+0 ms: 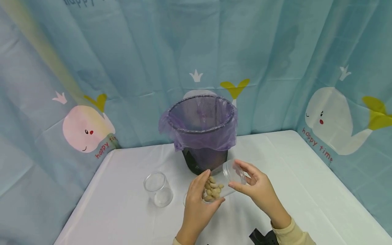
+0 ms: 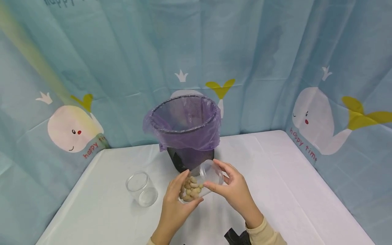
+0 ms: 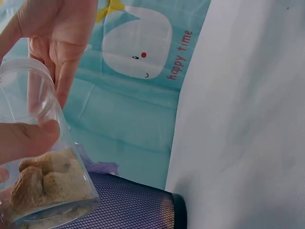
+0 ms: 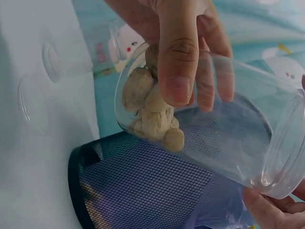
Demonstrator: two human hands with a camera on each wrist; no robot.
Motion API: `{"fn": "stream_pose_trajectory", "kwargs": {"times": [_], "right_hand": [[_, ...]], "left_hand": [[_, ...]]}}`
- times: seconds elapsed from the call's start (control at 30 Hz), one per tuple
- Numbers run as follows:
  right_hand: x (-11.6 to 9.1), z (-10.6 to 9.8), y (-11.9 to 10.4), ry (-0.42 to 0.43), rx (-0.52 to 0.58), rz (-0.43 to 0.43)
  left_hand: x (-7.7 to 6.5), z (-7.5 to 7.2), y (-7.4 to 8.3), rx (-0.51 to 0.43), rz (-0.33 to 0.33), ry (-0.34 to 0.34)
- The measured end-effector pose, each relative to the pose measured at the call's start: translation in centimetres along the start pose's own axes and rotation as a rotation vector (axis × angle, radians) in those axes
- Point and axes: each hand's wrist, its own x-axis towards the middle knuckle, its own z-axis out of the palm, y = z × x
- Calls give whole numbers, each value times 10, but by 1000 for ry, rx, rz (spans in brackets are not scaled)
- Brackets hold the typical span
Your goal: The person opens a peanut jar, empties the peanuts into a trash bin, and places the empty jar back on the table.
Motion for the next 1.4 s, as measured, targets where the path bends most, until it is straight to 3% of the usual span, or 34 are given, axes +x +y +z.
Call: {"fn": "stream_pose_trajectory", "kwargs": {"times": [0.2, 0.67, 0.9, 1.17, 1.4], "right_hand": [[4, -7, -4, -40, 19, 14], [8, -5, -9, 16, -52, 109], [7, -5, -10, -29, -52, 150], [7, -6, -7, -71, -60, 77], [6, -2, -6, -30, -78, 61]], "left_hand": [[2, 0, 0, 41, -10, 11], [0, 1, -2, 103, 22, 29], [-1, 1, -1, 105, 29, 36], [-2, 1, -2, 62, 2, 30], [-3, 2, -4, 65, -6, 24]]}}
